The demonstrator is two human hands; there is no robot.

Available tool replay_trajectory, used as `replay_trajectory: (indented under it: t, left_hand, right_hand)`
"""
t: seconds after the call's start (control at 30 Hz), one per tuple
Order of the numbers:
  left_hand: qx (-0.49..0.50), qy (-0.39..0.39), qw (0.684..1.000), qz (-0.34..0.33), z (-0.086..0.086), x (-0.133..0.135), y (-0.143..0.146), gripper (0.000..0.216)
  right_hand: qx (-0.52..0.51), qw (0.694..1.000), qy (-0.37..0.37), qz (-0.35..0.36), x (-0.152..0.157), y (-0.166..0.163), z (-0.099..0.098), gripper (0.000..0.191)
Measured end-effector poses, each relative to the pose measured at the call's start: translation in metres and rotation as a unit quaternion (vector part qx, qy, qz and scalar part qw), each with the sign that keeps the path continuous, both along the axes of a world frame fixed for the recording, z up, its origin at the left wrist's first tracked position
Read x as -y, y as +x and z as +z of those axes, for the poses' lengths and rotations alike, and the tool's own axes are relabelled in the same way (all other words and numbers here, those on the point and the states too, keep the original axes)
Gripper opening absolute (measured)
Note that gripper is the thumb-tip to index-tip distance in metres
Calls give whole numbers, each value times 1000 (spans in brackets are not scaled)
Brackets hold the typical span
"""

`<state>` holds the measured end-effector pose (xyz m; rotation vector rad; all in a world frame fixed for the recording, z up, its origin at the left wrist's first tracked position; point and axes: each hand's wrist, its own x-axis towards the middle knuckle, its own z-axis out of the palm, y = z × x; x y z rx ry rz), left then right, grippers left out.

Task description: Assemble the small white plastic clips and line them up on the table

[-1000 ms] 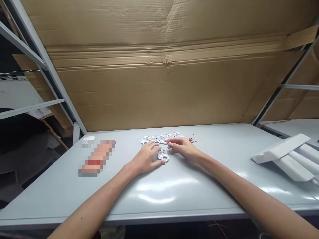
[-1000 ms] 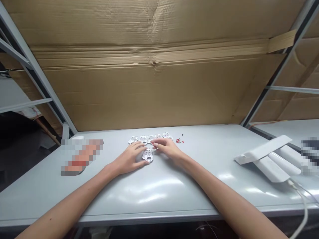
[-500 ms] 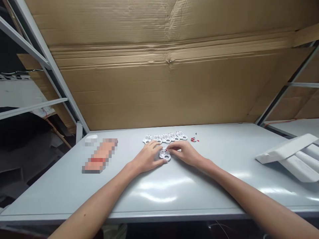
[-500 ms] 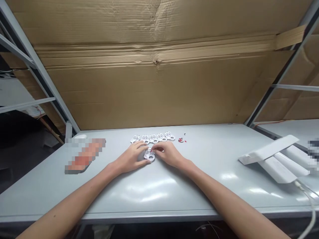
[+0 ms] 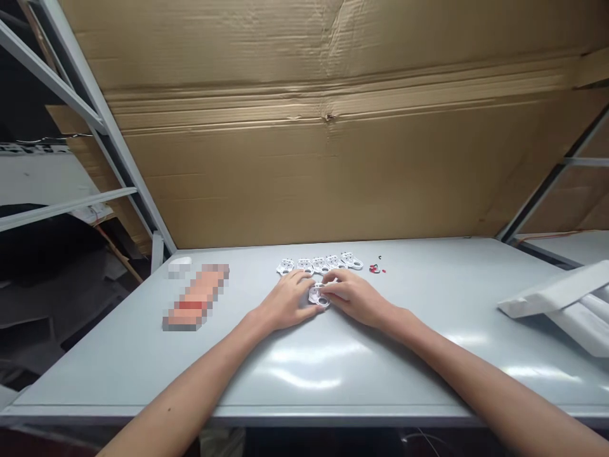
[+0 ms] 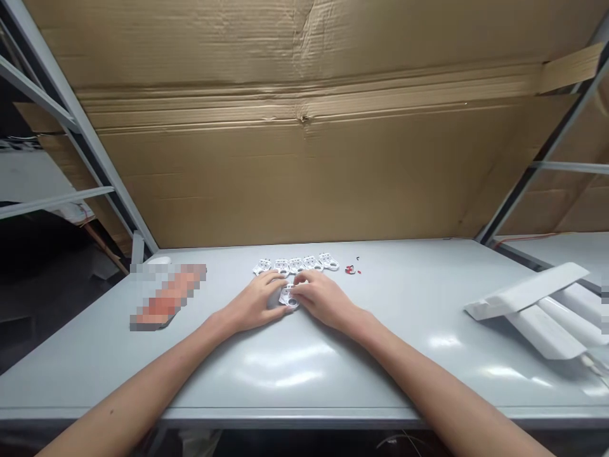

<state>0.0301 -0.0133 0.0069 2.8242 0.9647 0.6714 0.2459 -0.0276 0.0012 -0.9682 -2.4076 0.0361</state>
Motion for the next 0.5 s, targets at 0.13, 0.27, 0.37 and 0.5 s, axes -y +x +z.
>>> replay_trajectory:
  t: [0.13,0.27,0.37,0.5]
  left_hand:
    - [-3,1,1000,12,2,0,-1,36]
    - [-1,3,1000,15,3,3,-1,34]
    - [-13,3,1000,16,4,4,0,32]
    - [-21,8,1000,13,4,1,-3,30]
  right_hand:
    - [2,1000,-18,1,1,6,2,26]
    - [14,996,-83,31,2,9,7,29]
    - [18,994,-99,49,4,8,11,29]
    - [21,992,-103,65,4,7,13,32]
